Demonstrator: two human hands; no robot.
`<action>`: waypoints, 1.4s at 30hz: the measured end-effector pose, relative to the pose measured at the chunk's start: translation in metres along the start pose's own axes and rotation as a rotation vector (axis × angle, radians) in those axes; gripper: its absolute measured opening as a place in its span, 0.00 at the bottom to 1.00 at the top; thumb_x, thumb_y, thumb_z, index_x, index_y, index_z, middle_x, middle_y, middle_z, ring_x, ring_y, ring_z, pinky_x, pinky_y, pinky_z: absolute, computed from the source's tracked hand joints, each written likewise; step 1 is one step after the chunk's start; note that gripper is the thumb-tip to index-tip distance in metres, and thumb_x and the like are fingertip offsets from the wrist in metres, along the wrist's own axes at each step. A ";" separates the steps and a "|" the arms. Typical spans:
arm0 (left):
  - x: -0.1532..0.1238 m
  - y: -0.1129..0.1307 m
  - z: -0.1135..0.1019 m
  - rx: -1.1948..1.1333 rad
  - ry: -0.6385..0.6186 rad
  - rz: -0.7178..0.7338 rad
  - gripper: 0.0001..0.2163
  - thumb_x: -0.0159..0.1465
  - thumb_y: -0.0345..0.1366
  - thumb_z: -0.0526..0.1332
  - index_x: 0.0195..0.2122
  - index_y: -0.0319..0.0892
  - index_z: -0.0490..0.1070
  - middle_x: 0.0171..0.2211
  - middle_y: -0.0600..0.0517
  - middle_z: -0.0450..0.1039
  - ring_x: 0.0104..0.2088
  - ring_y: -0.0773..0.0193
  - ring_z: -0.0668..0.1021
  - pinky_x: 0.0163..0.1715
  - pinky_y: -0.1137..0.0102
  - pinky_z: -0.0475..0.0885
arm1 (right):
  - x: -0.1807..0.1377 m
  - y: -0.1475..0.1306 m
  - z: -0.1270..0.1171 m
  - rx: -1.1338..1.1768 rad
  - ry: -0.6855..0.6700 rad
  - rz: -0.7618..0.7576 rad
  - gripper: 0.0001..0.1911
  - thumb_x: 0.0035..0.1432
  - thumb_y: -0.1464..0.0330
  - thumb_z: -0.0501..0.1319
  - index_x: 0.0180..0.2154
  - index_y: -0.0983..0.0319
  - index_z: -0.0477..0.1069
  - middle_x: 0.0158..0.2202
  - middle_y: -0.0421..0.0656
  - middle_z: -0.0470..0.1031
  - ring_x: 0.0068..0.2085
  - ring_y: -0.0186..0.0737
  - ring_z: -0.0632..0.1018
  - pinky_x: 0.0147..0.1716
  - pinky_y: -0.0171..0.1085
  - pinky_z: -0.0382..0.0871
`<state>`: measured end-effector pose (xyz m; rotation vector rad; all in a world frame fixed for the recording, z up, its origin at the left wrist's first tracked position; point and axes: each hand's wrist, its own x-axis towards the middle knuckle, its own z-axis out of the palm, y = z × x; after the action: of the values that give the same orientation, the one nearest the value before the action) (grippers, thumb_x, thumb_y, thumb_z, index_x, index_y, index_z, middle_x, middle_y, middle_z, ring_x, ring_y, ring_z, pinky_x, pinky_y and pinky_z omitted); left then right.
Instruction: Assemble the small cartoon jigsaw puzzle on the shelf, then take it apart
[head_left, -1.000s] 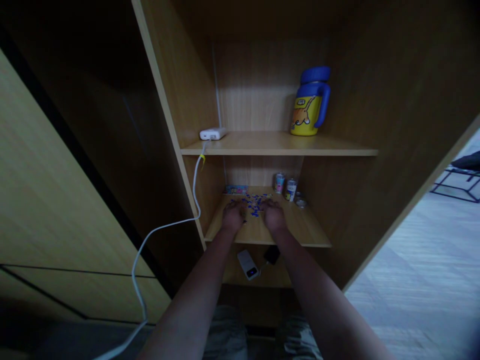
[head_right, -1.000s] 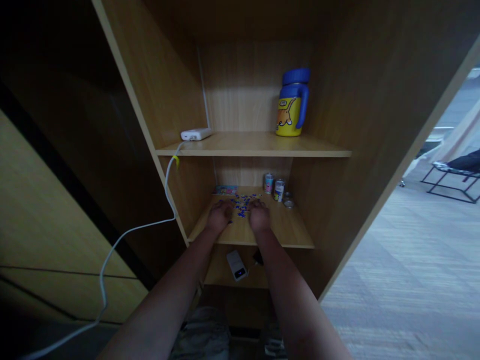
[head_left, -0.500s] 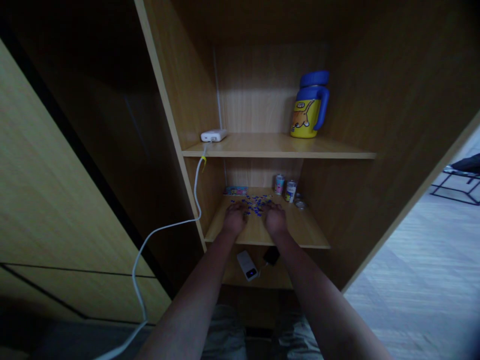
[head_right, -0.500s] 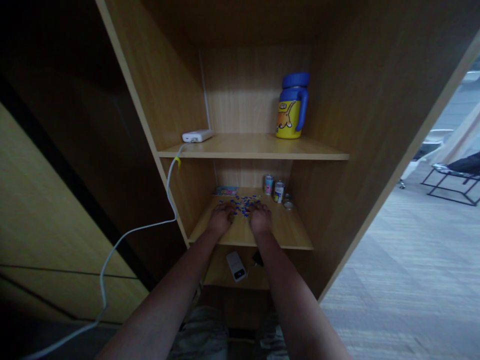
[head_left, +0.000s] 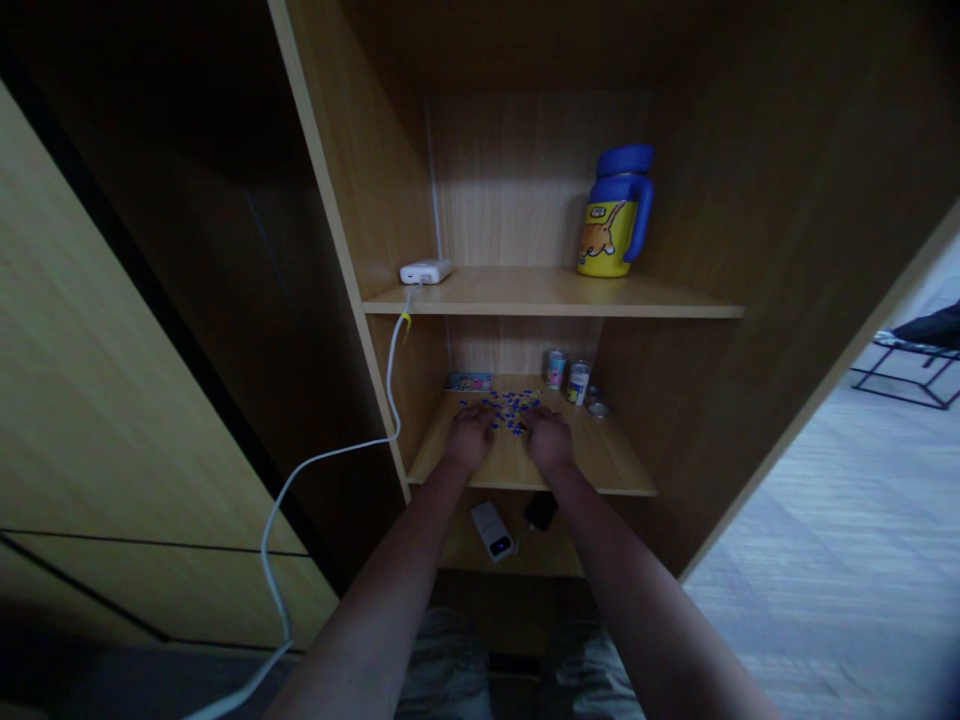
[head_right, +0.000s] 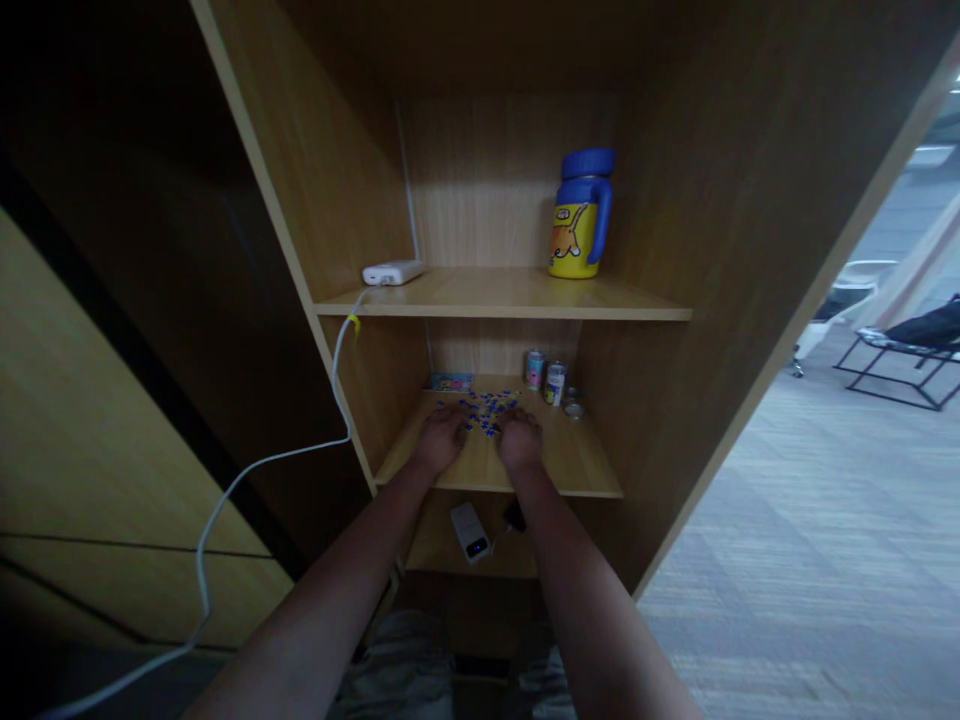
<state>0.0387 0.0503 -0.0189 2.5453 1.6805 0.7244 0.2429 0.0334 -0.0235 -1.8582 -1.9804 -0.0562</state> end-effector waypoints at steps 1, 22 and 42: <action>0.000 0.001 0.000 -0.017 -0.009 0.046 0.14 0.76 0.40 0.63 0.59 0.43 0.78 0.64 0.44 0.76 0.65 0.51 0.75 0.69 0.48 0.67 | -0.002 -0.001 -0.001 0.000 -0.002 0.010 0.18 0.72 0.67 0.57 0.56 0.57 0.82 0.60 0.53 0.79 0.58 0.53 0.78 0.54 0.45 0.71; 0.002 -0.003 0.009 -0.041 0.040 0.099 0.11 0.75 0.42 0.66 0.50 0.41 0.80 0.59 0.44 0.78 0.60 0.51 0.78 0.64 0.48 0.72 | 0.002 0.006 0.006 0.188 -0.012 -0.141 0.09 0.71 0.67 0.62 0.47 0.59 0.81 0.53 0.48 0.83 0.55 0.44 0.81 0.58 0.39 0.70; 0.004 -0.009 0.019 -0.037 0.039 0.175 0.17 0.76 0.38 0.57 0.61 0.48 0.80 0.65 0.47 0.78 0.67 0.52 0.75 0.71 0.52 0.67 | -0.002 0.000 0.003 -0.012 0.056 0.039 0.19 0.70 0.71 0.55 0.56 0.65 0.80 0.58 0.58 0.79 0.56 0.54 0.78 0.54 0.45 0.72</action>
<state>0.0395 0.0616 -0.0363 2.6942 1.4518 0.8111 0.2420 0.0322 -0.0266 -1.8818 -1.9100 -0.1076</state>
